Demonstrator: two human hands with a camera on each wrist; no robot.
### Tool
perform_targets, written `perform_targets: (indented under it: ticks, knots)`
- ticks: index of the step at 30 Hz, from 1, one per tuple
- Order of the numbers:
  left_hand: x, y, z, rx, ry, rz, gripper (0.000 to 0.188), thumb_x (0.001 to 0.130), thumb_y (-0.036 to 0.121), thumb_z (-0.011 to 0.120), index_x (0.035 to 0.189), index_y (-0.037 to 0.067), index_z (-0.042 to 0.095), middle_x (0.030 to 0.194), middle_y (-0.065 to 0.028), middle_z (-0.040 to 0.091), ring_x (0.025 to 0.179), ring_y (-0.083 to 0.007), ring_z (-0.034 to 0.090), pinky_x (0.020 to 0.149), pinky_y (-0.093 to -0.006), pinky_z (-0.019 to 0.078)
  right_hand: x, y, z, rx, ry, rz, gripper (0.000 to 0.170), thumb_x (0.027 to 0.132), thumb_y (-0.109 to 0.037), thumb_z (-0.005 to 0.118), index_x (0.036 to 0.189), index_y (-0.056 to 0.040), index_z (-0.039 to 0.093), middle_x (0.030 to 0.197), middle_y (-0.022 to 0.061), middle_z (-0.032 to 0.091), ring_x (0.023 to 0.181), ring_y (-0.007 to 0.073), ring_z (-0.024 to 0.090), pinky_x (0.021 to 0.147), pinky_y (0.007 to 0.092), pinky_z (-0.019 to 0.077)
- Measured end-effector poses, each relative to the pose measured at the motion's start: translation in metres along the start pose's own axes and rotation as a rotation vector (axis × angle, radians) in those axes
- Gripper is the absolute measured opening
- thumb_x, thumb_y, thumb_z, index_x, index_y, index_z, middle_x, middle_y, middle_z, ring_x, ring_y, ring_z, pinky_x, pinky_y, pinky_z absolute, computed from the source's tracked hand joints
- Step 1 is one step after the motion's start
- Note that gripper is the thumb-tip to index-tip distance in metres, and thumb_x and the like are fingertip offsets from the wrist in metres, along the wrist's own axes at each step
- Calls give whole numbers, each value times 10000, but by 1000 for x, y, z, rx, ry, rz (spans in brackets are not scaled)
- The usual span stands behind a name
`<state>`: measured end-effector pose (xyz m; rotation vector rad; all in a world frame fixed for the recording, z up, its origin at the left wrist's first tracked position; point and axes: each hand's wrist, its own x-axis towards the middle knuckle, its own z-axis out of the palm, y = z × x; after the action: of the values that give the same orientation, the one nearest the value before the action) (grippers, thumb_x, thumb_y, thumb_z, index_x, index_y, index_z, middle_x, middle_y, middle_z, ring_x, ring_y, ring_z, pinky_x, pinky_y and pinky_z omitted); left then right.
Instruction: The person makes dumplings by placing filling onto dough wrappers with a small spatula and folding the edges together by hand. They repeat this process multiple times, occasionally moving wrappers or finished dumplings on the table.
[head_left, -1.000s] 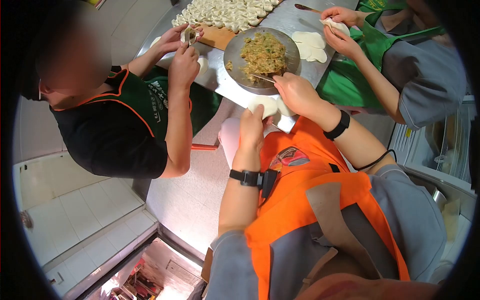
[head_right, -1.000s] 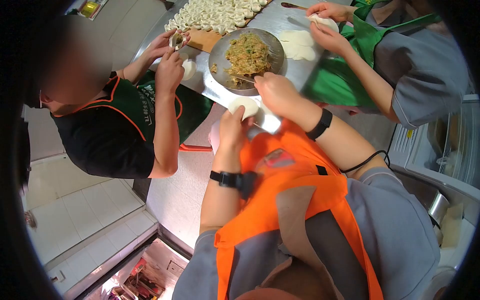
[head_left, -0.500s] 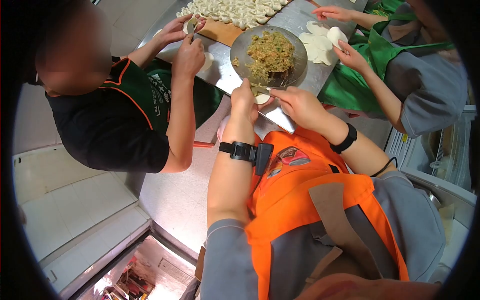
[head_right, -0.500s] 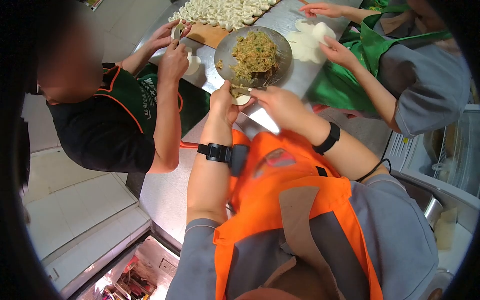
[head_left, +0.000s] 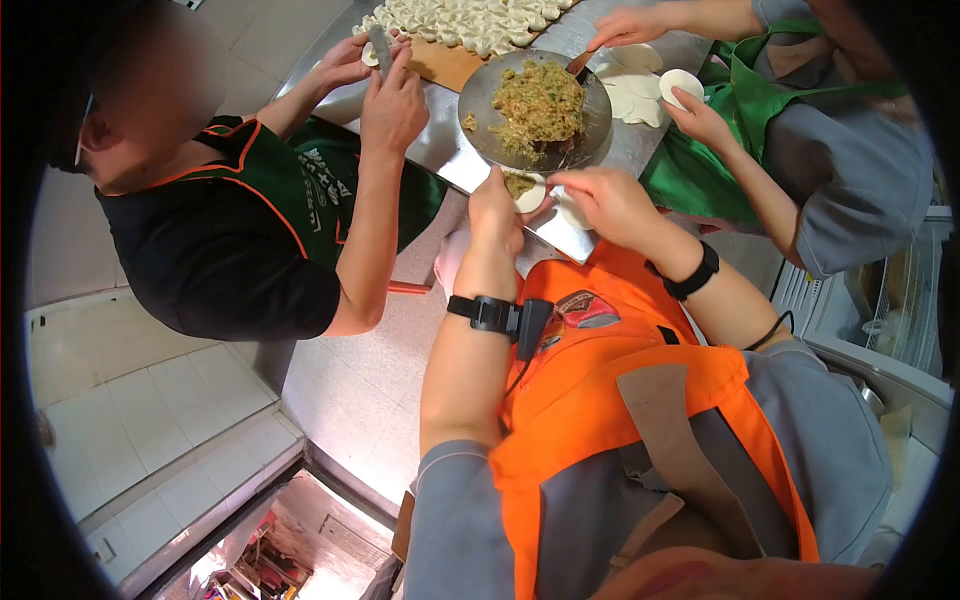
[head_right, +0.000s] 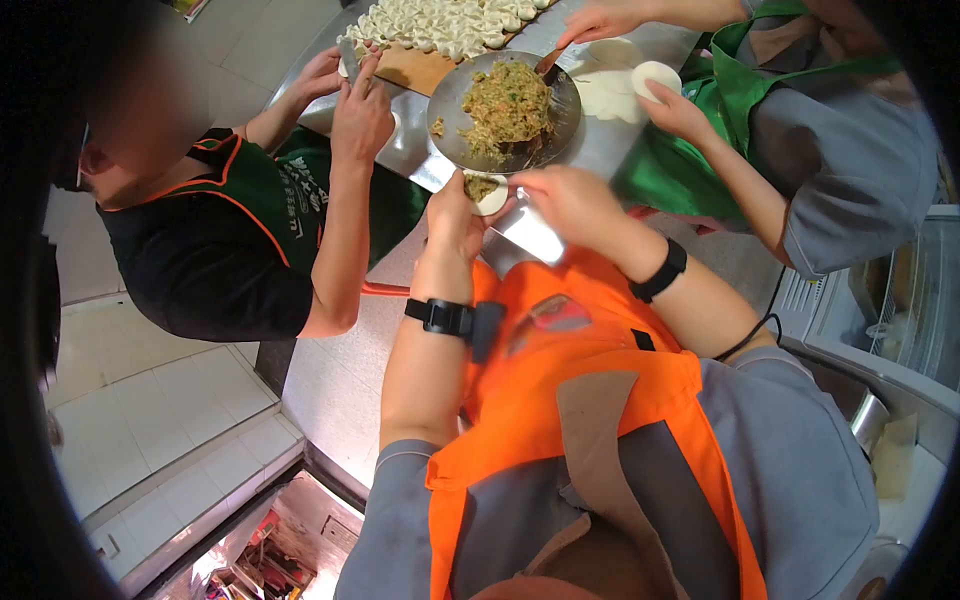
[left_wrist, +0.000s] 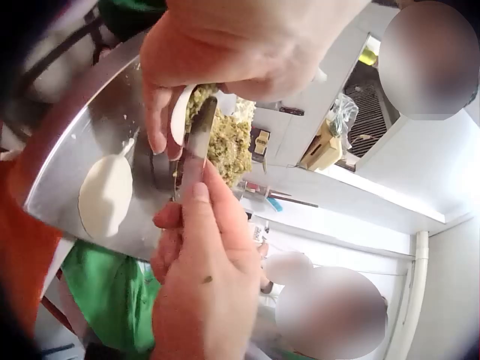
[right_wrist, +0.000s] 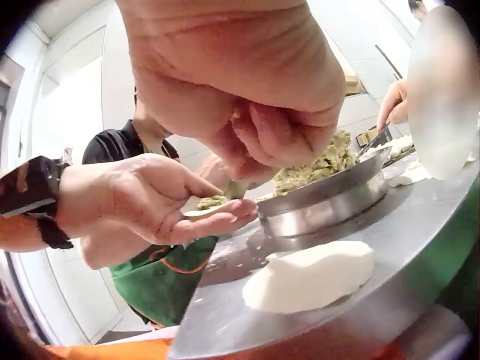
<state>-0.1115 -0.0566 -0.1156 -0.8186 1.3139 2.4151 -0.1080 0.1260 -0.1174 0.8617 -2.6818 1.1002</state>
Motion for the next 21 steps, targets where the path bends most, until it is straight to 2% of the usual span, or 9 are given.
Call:
perform_targets:
  ticks: [2, 3, 7, 10, 11, 13, 16, 19, 21]
  knots:
    - [-14, -2, 3, -10, 42, 9, 422, 1059, 247, 258, 1275, -76, 423, 1163, -239, 607, 969, -357, 677, 728, -436, 616, -13, -24, -12, -27, -46, 51, 262, 878, -118, 610, 1129, -119, 687, 794, 140, 621, 723, 345, 616, 645, 410, 491]
    - [-16, -5, -1, -73, -6, 26, 433, 1062, 259, 252, 1285, -74, 416, 1189, -244, 594, 1012, -365, 659, 776, -445, 600, -18, -33, -17, -39, -69, 78, 272, 876, -110, 611, 1138, -116, 684, 797, 144, 628, 720, 346, 612, 647, 405, 491]
    - [-32, -9, -7, -301, -153, 61, 470, 1071, 297, 240, 1312, -71, 403, 1272, -259, 549, 1167, -390, 579, 972, -477, 496, -26, -46, -19, 561, -28, 256, 225, 939, -107, 550, 1130, -75, 664, 826, 78, 649, 678, 203, 594, 601, 352, 476]
    - [-46, -5, -1, -398, -237, 90, 481, 1070, 303, 248, 1319, -78, 404, 1311, -263, 523, 1242, -401, 520, 1072, -495, 397, -28, -48, -24, 715, -208, 485, 211, 966, -118, 524, 1111, -52, 662, 815, 44, 644, 688, 129, 570, 595, 314, 469]
    - [-50, -4, -1, -420, -262, 104, 483, 1069, 302, 253, 1320, -82, 405, 1323, -264, 516, 1262, -404, 502, 1096, -501, 366, -29, -45, -25, 700, -247, 485, 211, 962, -115, 525, 1110, -55, 663, 816, 55, 646, 686, 144, 576, 597, 317, 469]
    - [-52, -1, -6, -449, -251, 136, 478, 1068, 299, 265, 1327, -77, 407, 1329, -255, 516, 1260, -403, 505, 1098, -496, 366, -29, -38, -29, 667, -329, 479, 212, 954, -108, 527, 1106, -61, 666, 818, 76, 650, 681, 176, 588, 601, 322, 468]
    - [-54, -1, -10, -436, -234, 145, 475, 1067, 299, 276, 1335, -71, 405, 1338, -247, 515, 1260, -403, 504, 1097, -490, 374, -29, -53, -35, 323, 64, 113, 217, 916, -102, 566, 1104, -73, 670, 814, 101, 625, 701, 246, 603, 603, 350, 466]
    - [-53, -2, -7, -436, -251, 134, 472, 1066, 300, 285, 1338, -67, 402, 1345, -245, 512, 1264, -403, 501, 1091, -490, 387, -25, -62, -41, -98, 43, -40, 287, 868, -15, 585, 1144, -38, 661, 828, 130, 602, 728, 294, 589, 635, 373, 473]
    - [-53, -2, -6, -453, -240, 136, 468, 1066, 298, 290, 1336, -67, 402, 1349, -247, 508, 1263, -404, 501, 1086, -488, 397, -29, -56, -39, -146, 19, -53, 257, 834, -51, 616, 1088, -60, 660, 814, 118, 581, 760, 318, 598, 643, 410, 474]
